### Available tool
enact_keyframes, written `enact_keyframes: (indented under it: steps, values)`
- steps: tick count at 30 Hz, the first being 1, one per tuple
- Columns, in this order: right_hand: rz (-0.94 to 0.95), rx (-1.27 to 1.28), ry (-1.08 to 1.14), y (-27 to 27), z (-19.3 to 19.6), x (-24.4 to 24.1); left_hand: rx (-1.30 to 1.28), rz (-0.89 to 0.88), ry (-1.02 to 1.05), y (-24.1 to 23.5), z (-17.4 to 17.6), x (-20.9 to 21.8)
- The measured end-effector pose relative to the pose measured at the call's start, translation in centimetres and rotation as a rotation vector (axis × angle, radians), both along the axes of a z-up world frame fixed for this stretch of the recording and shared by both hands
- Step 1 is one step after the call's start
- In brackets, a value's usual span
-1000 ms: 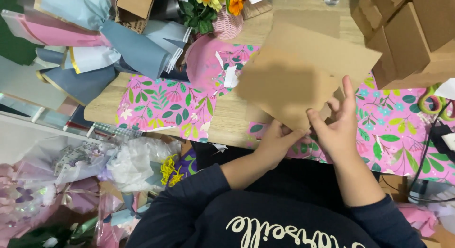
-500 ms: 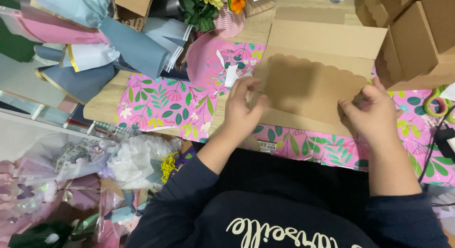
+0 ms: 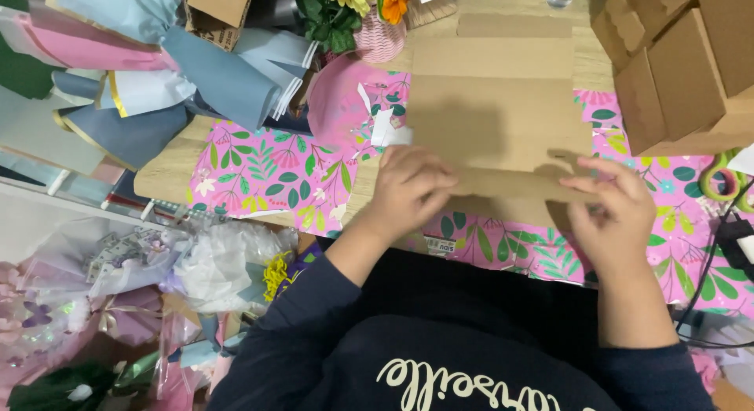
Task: The person assembles a small cardboard box by folding the flaps and securing them with adhesive tape. They then fold a larger flat piece of cardboard in half and smooth the crease with their hands. The workspace is cluttered with wrapping paper, flowers, and other boxes.
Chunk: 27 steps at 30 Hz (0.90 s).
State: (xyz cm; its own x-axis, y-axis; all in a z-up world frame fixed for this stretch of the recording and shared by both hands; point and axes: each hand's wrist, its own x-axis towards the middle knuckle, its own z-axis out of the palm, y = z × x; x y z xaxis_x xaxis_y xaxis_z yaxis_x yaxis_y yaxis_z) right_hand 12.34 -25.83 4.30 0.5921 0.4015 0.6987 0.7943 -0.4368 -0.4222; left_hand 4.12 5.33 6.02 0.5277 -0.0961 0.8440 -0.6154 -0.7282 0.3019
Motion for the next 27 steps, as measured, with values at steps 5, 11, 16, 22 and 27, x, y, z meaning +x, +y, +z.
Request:
enact_keyframes:
  steps: [5, 11, 16, 22, 27]
  values:
    - [-0.078, -0.571, 0.139, -1.3, -0.9, -2.6, 0.221, -0.013, 0.091, 1.0, -1.8, -2.6]
    - [-0.220, -0.810, 0.144, 0.6, 0.2, -5.3, 0.397, 0.009, 0.099, 0.4, -2.1, -3.0]
    - [-0.148, -0.673, -0.177, 1.2, -0.5, -5.1, 0.395, 0.030, 0.024, 0.2, -0.9, -3.3]
    - [0.069, -0.528, -0.126, 2.4, 0.7, -4.4, 0.414, 0.069, 0.068, 0.2, -1.7, -3.3]
    - [0.050, -0.535, -0.120, 3.1, 1.0, -4.7, 0.421, 0.046, 0.075, -0.1, -1.6, -3.0]
